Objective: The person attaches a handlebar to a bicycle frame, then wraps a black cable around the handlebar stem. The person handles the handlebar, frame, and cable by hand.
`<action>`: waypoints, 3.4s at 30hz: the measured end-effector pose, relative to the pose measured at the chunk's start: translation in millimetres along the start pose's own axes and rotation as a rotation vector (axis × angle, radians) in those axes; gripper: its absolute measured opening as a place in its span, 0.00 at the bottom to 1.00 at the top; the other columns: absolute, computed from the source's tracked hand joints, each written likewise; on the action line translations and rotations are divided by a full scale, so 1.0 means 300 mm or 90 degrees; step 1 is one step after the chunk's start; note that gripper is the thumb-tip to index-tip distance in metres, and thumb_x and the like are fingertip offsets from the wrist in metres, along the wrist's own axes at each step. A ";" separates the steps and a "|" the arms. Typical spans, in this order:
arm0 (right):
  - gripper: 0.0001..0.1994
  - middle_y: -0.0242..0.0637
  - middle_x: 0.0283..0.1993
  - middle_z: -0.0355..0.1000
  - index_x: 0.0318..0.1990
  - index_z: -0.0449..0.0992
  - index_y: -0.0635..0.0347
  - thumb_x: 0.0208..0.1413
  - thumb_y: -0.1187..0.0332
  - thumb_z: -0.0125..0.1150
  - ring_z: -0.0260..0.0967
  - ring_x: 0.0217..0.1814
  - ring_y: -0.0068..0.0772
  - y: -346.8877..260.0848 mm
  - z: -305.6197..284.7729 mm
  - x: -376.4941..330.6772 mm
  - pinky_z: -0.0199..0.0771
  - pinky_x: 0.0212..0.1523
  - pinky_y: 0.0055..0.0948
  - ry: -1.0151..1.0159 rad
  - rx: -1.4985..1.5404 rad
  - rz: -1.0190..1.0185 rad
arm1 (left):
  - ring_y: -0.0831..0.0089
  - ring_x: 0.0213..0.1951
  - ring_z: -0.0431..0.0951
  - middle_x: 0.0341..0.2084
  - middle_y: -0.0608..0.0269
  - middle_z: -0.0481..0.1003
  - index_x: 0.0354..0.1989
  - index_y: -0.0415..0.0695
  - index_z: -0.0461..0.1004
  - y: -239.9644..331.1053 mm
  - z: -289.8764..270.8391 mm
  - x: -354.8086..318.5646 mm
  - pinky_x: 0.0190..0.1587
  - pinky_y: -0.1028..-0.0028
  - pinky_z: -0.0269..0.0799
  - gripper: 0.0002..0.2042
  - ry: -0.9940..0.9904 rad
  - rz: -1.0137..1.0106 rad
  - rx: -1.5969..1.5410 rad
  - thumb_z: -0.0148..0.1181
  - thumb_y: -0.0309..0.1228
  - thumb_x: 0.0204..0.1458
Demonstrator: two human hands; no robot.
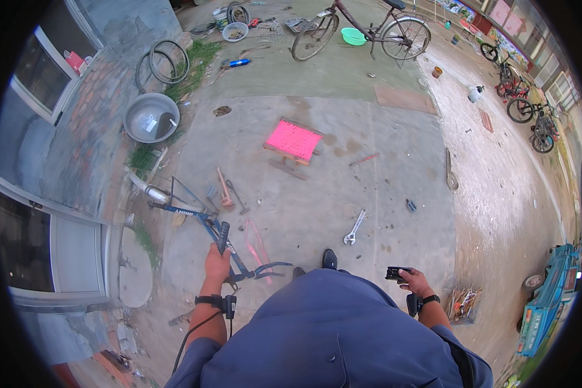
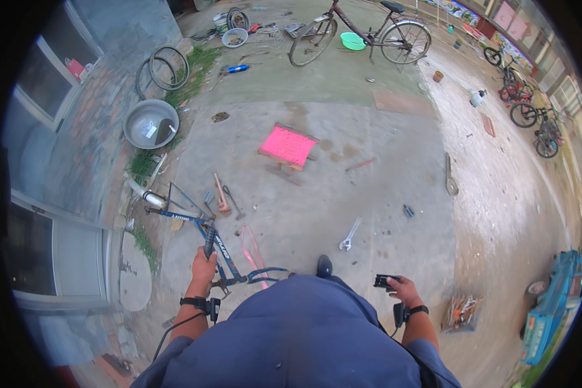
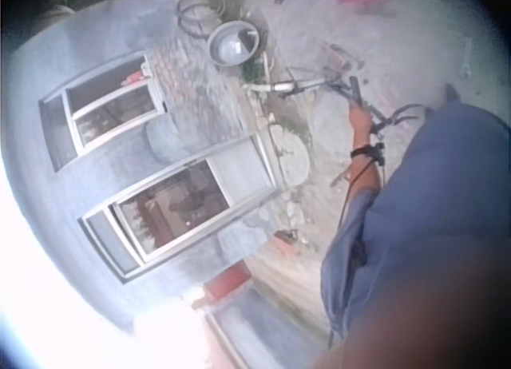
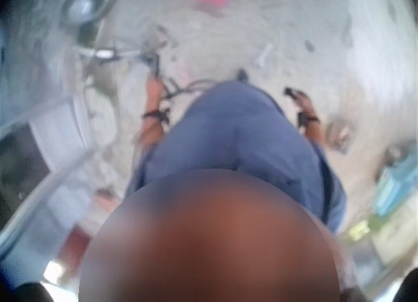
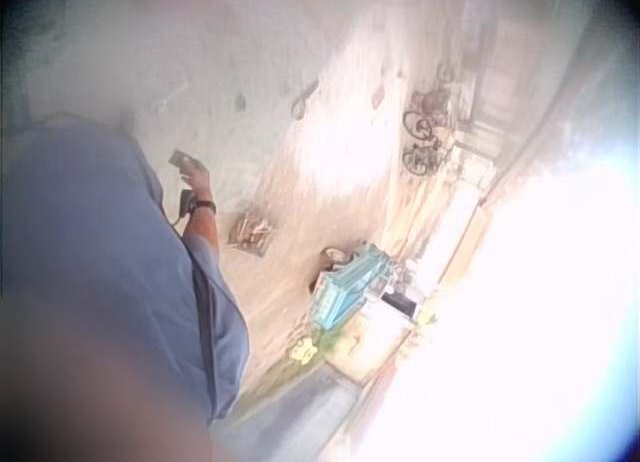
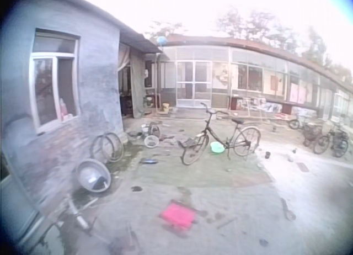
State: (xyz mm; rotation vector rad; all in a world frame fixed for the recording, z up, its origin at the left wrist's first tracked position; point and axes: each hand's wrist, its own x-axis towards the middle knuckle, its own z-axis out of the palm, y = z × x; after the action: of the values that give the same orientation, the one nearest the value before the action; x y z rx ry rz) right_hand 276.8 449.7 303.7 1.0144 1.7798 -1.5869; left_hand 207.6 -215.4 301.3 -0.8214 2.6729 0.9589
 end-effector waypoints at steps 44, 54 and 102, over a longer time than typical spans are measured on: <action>0.21 0.36 0.45 0.80 0.55 0.75 0.60 0.60 0.59 0.70 0.80 0.41 0.31 -0.077 0.005 0.059 0.80 0.37 0.30 -0.029 -0.055 -0.001 | 0.40 0.47 0.78 0.44 0.41 0.77 0.51 0.41 0.68 -0.005 -0.027 -0.059 0.48 0.49 0.73 0.20 0.050 -0.013 0.032 0.62 0.42 0.59; 0.21 0.36 0.44 0.80 0.55 0.75 0.61 0.60 0.58 0.70 0.80 0.42 0.31 -0.094 0.014 0.040 0.81 0.38 0.30 -0.028 -0.061 -0.003 | 0.41 0.48 0.78 0.45 0.41 0.77 0.51 0.40 0.68 0.025 -0.024 -0.093 0.49 0.49 0.73 0.19 0.066 0.018 0.031 0.61 0.40 0.59; 0.25 0.38 0.46 0.80 0.54 0.77 0.63 0.57 0.54 0.72 0.78 0.45 0.31 -0.111 0.026 0.015 0.78 0.45 0.32 -0.019 -0.064 -0.010 | 0.42 0.48 0.78 0.46 0.42 0.77 0.54 0.40 0.69 -0.008 -0.035 -0.087 0.50 0.52 0.72 0.19 0.065 0.036 0.036 0.61 0.38 0.60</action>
State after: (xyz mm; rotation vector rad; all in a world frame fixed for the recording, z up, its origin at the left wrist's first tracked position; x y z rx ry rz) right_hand 246.3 442.1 317.9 0.9272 1.8323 -1.4987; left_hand 230.7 -212.3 317.2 -0.8085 2.8098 0.8714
